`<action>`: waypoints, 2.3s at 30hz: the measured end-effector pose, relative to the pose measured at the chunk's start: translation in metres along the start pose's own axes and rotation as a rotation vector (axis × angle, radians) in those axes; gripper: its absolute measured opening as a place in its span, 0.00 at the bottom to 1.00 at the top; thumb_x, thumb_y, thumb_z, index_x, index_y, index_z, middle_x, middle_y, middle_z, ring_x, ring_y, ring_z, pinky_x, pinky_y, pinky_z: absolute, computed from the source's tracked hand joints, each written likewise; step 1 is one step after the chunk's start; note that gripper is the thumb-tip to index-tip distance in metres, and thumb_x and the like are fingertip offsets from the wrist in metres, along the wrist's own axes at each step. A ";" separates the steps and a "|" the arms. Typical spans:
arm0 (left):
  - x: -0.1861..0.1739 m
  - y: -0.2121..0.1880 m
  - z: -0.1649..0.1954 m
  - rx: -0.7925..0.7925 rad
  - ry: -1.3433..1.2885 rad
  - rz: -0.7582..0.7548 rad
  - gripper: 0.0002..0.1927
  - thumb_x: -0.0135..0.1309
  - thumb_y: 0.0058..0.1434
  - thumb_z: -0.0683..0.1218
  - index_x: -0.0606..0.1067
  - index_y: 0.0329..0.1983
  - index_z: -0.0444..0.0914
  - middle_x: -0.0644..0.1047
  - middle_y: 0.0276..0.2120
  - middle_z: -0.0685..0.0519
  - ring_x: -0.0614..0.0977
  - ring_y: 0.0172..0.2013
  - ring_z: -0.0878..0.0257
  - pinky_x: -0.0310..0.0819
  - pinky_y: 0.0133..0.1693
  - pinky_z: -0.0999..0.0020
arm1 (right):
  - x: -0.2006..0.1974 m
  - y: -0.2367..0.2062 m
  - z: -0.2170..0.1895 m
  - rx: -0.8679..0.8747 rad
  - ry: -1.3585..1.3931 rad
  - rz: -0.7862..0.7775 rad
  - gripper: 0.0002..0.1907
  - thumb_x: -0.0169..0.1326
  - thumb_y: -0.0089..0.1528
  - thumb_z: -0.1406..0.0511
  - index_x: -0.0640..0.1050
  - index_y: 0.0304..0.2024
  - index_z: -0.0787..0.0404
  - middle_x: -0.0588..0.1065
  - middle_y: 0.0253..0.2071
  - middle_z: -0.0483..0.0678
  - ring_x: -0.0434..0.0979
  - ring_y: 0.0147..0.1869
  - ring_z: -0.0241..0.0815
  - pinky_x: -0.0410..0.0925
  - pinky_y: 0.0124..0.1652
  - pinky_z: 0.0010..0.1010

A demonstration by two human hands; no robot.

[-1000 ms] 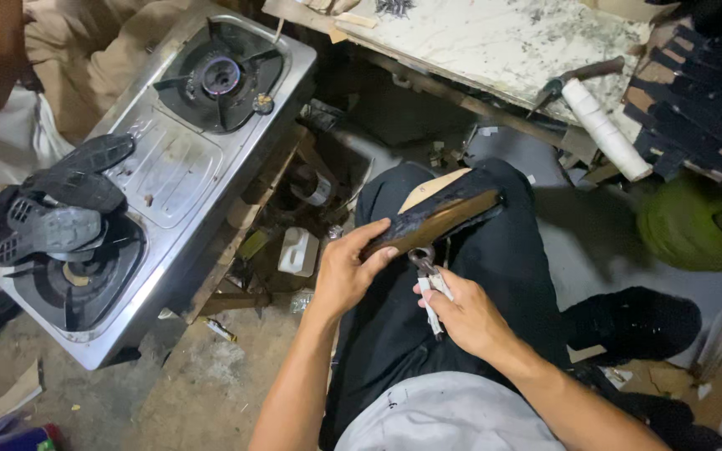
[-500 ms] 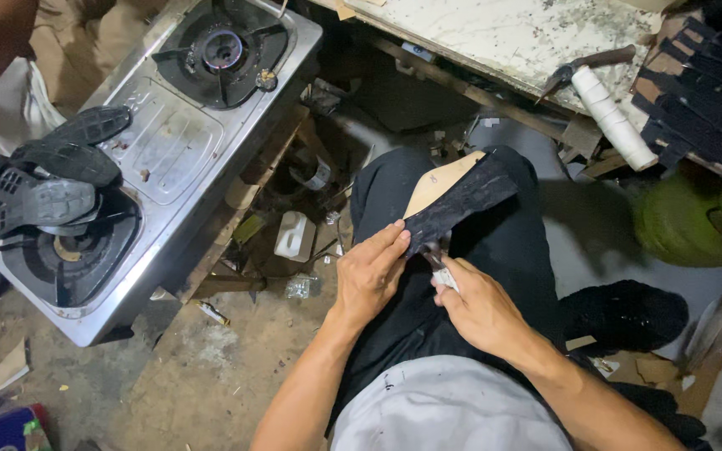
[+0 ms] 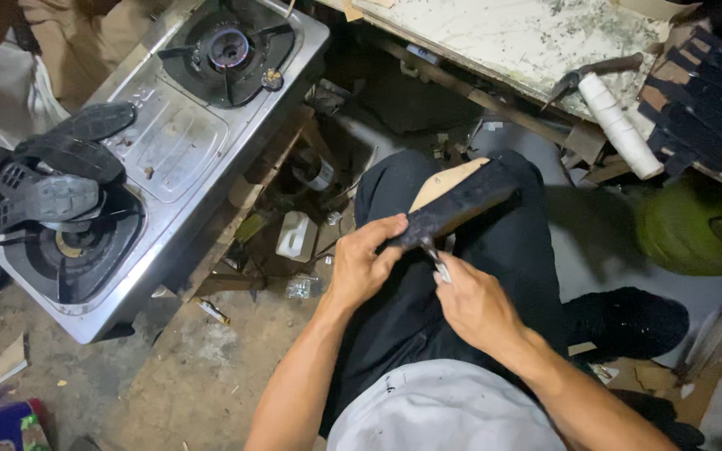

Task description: The person sits on the floor with a shoe across their lap, presses the sole against the shoe upper, and hammers the sole edge to secure it. They use pliers to grip and trim the sole edge, brush material onto the sole, and hold the shoe up to check the fit while working around the perimeter.

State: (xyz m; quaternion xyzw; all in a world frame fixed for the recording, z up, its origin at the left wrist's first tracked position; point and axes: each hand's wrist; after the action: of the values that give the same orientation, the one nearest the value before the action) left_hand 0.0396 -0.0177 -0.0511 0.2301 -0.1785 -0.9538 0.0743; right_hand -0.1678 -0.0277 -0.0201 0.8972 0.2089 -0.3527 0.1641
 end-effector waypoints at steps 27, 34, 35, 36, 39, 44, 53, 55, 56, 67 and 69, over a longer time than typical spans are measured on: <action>0.016 0.017 0.024 0.122 0.423 -0.214 0.25 0.58 0.63 0.45 0.72 0.65 0.40 0.75 0.62 0.45 0.81 0.40 0.48 0.78 0.41 0.56 | -0.051 0.005 0.016 0.260 0.158 -0.255 0.18 0.48 0.61 0.68 0.74 0.54 0.63 0.78 0.37 0.57 0.80 0.42 0.59 0.71 0.42 0.43; 0.010 0.026 0.019 0.031 0.300 -0.224 0.22 0.57 0.65 0.45 0.74 0.63 0.41 0.77 0.61 0.47 0.83 0.45 0.48 0.78 0.43 0.56 | -0.039 0.009 0.009 0.103 0.073 -0.049 0.22 0.50 0.63 0.70 0.72 0.61 0.64 0.74 0.37 0.59 0.77 0.39 0.63 0.70 0.37 0.45; 0.008 0.030 0.015 0.029 0.266 -0.225 0.21 0.56 0.66 0.45 0.74 0.62 0.40 0.77 0.60 0.47 0.82 0.48 0.48 0.78 0.45 0.57 | -0.031 0.011 0.011 0.055 0.057 0.026 0.21 0.51 0.63 0.70 0.72 0.60 0.65 0.74 0.38 0.59 0.77 0.40 0.64 0.70 0.37 0.45; 0.006 0.034 0.012 0.027 0.232 -0.225 0.20 0.56 0.67 0.45 0.74 0.62 0.40 0.77 0.60 0.47 0.82 0.50 0.47 0.79 0.47 0.57 | -0.024 0.014 0.015 0.067 0.074 0.043 0.20 0.51 0.64 0.70 0.72 0.59 0.66 0.74 0.38 0.59 0.78 0.40 0.63 0.70 0.37 0.45; 0.002 0.042 0.005 0.017 0.181 -0.241 0.19 0.55 0.68 0.45 0.75 0.61 0.39 0.78 0.59 0.46 0.82 0.53 0.46 0.79 0.50 0.57 | -0.011 0.019 0.029 0.066 0.099 0.070 0.18 0.52 0.64 0.70 0.73 0.57 0.67 0.75 0.38 0.60 0.79 0.40 0.63 0.71 0.36 0.45; 0.000 0.052 0.011 -0.001 0.178 -0.290 0.18 0.55 0.66 0.46 0.75 0.59 0.39 0.78 0.59 0.47 0.82 0.54 0.47 0.78 0.50 0.57 | -0.031 0.015 0.046 0.040 0.090 -0.081 0.15 0.51 0.63 0.69 0.75 0.52 0.66 0.78 0.39 0.61 0.79 0.41 0.65 0.72 0.37 0.48; 0.013 0.065 0.028 -0.153 0.190 -0.291 0.14 0.56 0.67 0.51 0.76 0.49 0.38 0.78 0.54 0.48 0.82 0.48 0.46 0.76 0.44 0.54 | -0.037 0.021 0.038 0.235 -0.187 -0.244 0.08 0.50 0.63 0.65 0.75 0.42 0.62 0.79 0.33 0.60 0.78 0.35 0.66 0.70 0.36 0.56; 0.016 0.065 0.029 -0.119 0.210 -0.293 0.14 0.56 0.66 0.51 0.75 0.47 0.37 0.78 0.53 0.48 0.81 0.47 0.44 0.76 0.43 0.53 | -0.038 0.024 0.035 0.211 -0.162 -0.221 0.09 0.50 0.63 0.66 0.75 0.43 0.63 0.79 0.34 0.60 0.78 0.35 0.66 0.70 0.36 0.55; 0.017 0.064 0.030 -0.082 0.249 -0.285 0.13 0.56 0.67 0.51 0.75 0.47 0.37 0.78 0.54 0.47 0.81 0.46 0.44 0.76 0.42 0.53 | -0.041 0.025 0.032 0.199 -0.150 -0.210 0.09 0.50 0.63 0.66 0.75 0.44 0.63 0.79 0.34 0.60 0.78 0.35 0.66 0.71 0.36 0.54; 0.006 0.065 0.014 -0.004 0.169 -0.363 0.16 0.51 0.70 0.46 0.70 0.57 0.36 0.79 0.50 0.42 0.80 0.48 0.40 0.76 0.45 0.50 | -0.051 0.029 0.005 -0.151 0.060 0.213 0.12 0.55 0.65 0.67 0.75 0.47 0.69 0.78 0.30 0.57 0.80 0.28 0.56 0.71 0.30 0.42; 0.004 0.067 0.012 -0.059 0.192 -0.387 0.18 0.51 0.69 0.48 0.69 0.60 0.37 0.80 0.47 0.42 0.81 0.47 0.41 0.75 0.45 0.49 | -0.039 0.031 0.018 -0.131 -0.021 0.178 0.08 0.57 0.65 0.68 0.76 0.43 0.69 0.77 0.28 0.57 0.79 0.29 0.57 0.70 0.30 0.44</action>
State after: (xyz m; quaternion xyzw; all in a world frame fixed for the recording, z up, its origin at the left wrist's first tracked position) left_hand 0.0351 -0.0772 -0.0175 0.3475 -0.0952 -0.9288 -0.0867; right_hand -0.1886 -0.0723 -0.0011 0.8959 0.1491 -0.3316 0.2553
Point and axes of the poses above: each hand's wrist, its own y-axis towards the middle knuckle, its own x-axis out of the palm, z = x × y
